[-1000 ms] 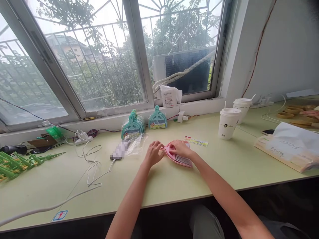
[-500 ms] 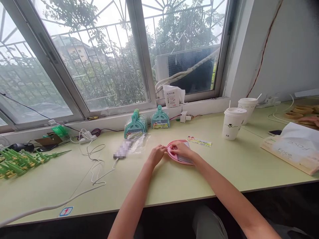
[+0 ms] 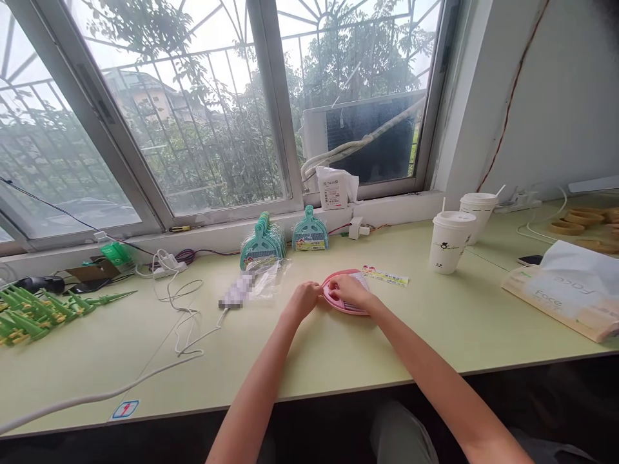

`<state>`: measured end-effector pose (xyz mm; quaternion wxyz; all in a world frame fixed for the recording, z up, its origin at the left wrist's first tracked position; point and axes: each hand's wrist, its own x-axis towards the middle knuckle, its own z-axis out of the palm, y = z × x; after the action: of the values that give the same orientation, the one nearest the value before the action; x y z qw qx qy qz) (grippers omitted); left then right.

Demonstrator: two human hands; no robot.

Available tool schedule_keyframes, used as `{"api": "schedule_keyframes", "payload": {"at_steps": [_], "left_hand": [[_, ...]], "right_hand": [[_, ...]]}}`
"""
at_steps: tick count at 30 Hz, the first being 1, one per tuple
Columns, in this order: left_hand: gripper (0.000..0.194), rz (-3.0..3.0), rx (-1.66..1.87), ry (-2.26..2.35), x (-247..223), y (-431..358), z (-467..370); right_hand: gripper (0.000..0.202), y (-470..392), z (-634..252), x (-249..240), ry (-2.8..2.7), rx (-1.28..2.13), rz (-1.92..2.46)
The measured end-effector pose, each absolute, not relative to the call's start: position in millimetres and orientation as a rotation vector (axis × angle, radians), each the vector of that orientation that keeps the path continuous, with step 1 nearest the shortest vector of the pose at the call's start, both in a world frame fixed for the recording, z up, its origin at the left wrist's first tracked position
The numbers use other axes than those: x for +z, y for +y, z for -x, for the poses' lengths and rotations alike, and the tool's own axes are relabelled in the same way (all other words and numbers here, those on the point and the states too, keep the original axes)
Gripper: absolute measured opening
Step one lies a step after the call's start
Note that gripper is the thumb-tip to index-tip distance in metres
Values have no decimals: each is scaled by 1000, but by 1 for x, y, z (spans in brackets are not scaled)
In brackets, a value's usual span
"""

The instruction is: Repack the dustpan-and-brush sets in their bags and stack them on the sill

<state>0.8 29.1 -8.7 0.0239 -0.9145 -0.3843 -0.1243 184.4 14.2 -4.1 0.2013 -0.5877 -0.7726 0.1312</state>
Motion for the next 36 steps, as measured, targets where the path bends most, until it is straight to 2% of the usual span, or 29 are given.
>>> {"api": "schedule_keyframes", "payload": {"at_steps": [4, 9, 11, 14, 16, 18, 20, 23, 27, 29, 32, 36], "left_hand": [[31, 2863, -310, -1234, -1, 27, -12], [31, 2894, -450, -1388, -7, 17, -15], [35, 2844, -722, -1386, -13, 12, -14], [45, 2546, -1483, -1450, -20, 8, -15], [55, 2398, -1966, -1630, -21, 8, -20], [61, 2509, -2260, -1925, -22, 9, -27], [59, 2755, -2351, -2165, -22, 12, -31], [49, 2816, -2493, -2223, -23, 17, -27], [52, 2444, -2760, -2312, -23, 26, -11], [54, 2323, -2908, -2320, -25, 29, -5], [54, 2245, -3226, -2153, -27, 31, -1], [46, 2019, -3570, -2045, -27, 29, 1]], "right_hand": [[16, 15, -187, -1, -2174, 376, 1686], [20, 9, -188, 1, -2211, 310, 1725], [20, 6, -187, -1, -2177, 232, 1717], [18, 6, -183, -5, -2012, 177, 1717], [20, 9, -177, -8, -1814, 133, 1724], [25, 13, -167, -10, -1678, 118, 1667], [27, 17, -161, -11, -1702, 172, 1553], [34, 20, -170, -12, -1754, 183, 1466], [51, 26, -215, -21, -1449, -70, 1965], [60, 30, -236, -30, -1353, 20, 2257], [54, 35, -247, -42, -1539, 241, 2334], [47, 36, -229, -47, -1867, 346, 2028]]}}
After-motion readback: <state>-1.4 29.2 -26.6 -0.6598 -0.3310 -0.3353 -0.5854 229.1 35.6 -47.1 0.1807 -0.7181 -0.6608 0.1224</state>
